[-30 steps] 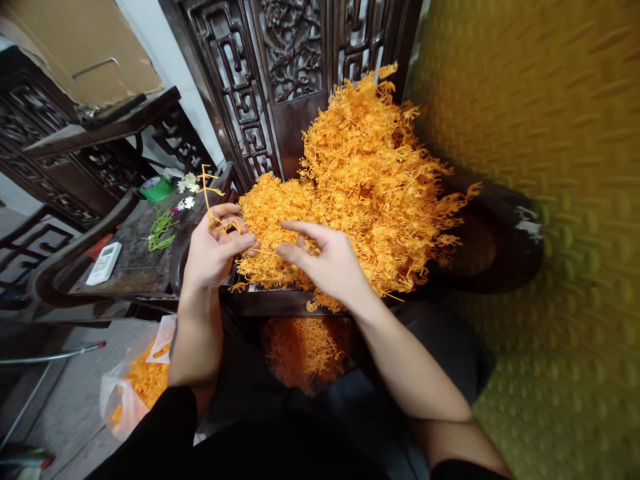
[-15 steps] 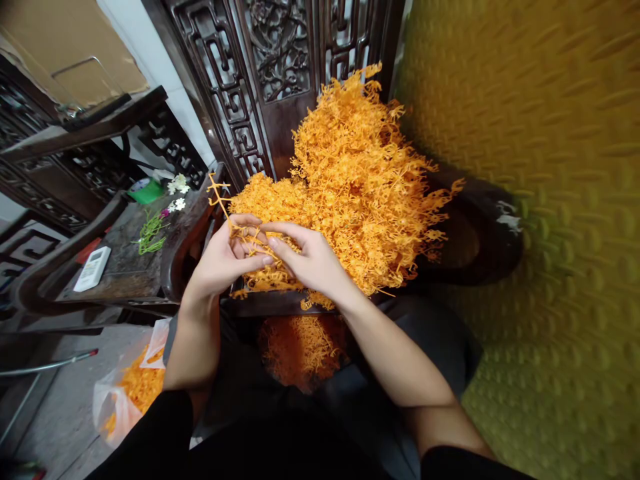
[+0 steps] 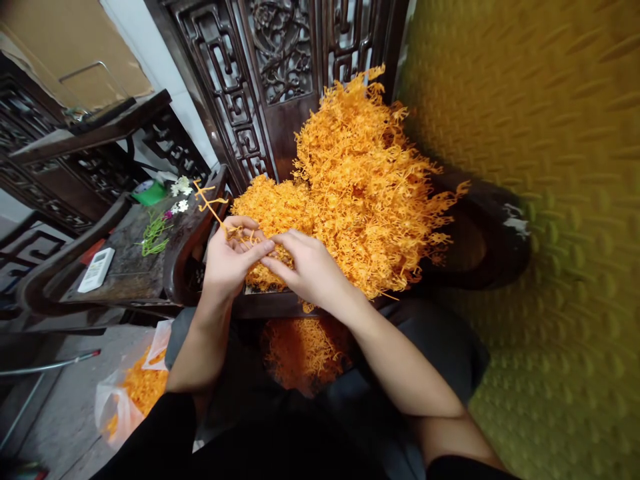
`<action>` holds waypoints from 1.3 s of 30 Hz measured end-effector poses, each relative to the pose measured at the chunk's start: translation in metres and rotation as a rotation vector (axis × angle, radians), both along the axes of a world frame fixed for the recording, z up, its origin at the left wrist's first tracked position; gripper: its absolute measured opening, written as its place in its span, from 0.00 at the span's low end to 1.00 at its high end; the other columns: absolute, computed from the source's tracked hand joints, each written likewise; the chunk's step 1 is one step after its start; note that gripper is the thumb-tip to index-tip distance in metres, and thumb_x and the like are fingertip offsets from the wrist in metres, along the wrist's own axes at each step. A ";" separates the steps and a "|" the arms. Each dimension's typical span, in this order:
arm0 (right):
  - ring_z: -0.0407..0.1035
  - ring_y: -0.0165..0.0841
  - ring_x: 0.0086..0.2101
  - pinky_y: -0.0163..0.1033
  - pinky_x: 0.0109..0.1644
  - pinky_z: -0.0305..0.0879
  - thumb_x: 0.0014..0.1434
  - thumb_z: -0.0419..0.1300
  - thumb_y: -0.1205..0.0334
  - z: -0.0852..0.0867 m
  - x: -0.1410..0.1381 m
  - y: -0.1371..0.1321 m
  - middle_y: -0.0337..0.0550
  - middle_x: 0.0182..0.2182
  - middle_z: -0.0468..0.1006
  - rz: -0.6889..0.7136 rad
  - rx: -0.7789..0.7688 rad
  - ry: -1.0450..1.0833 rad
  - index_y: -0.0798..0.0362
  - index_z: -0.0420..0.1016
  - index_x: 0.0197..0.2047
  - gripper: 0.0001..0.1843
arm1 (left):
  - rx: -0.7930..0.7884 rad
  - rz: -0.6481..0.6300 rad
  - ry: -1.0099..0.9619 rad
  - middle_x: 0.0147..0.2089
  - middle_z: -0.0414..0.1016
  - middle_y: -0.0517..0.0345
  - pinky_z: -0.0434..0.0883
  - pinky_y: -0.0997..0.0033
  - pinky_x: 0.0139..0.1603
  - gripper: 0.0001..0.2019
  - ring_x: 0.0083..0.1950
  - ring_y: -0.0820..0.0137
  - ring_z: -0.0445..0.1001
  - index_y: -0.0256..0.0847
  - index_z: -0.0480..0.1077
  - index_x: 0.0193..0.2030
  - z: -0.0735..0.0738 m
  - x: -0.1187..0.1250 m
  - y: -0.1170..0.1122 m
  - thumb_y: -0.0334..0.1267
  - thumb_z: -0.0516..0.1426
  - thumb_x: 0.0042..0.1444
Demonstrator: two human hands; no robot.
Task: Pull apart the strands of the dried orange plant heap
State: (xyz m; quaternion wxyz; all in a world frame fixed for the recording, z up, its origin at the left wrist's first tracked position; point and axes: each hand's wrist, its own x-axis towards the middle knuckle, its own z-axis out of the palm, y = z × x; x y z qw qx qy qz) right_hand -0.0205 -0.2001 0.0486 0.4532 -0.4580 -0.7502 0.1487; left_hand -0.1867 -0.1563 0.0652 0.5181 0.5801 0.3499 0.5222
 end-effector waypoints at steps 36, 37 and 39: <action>0.76 0.30 0.26 0.37 0.30 0.71 0.64 0.66 0.63 0.049 0.068 -0.045 0.41 0.35 0.85 -0.287 0.066 0.174 0.49 0.85 0.42 0.06 | 0.171 0.191 0.129 0.25 0.77 0.66 0.75 0.78 0.24 0.18 0.22 0.75 0.76 0.41 0.72 0.37 0.043 -0.058 -0.009 0.35 0.75 0.45; 0.74 0.29 0.24 0.37 0.27 0.70 0.65 0.65 0.61 0.051 0.065 -0.046 0.41 0.36 0.85 -0.197 -0.029 0.221 0.48 0.85 0.45 0.07 | 0.166 0.149 0.115 0.26 0.77 0.66 0.76 0.78 0.25 0.18 0.23 0.75 0.77 0.41 0.72 0.38 0.043 -0.056 -0.009 0.35 0.75 0.45; 0.73 0.28 0.22 0.37 0.26 0.70 0.68 0.63 0.60 0.052 0.057 -0.046 0.42 0.37 0.85 -0.042 -0.131 0.275 0.48 0.83 0.52 0.12 | 0.161 0.078 0.064 0.26 0.76 0.66 0.77 0.77 0.25 0.19 0.23 0.74 0.78 0.42 0.71 0.37 0.040 -0.050 -0.010 0.36 0.75 0.46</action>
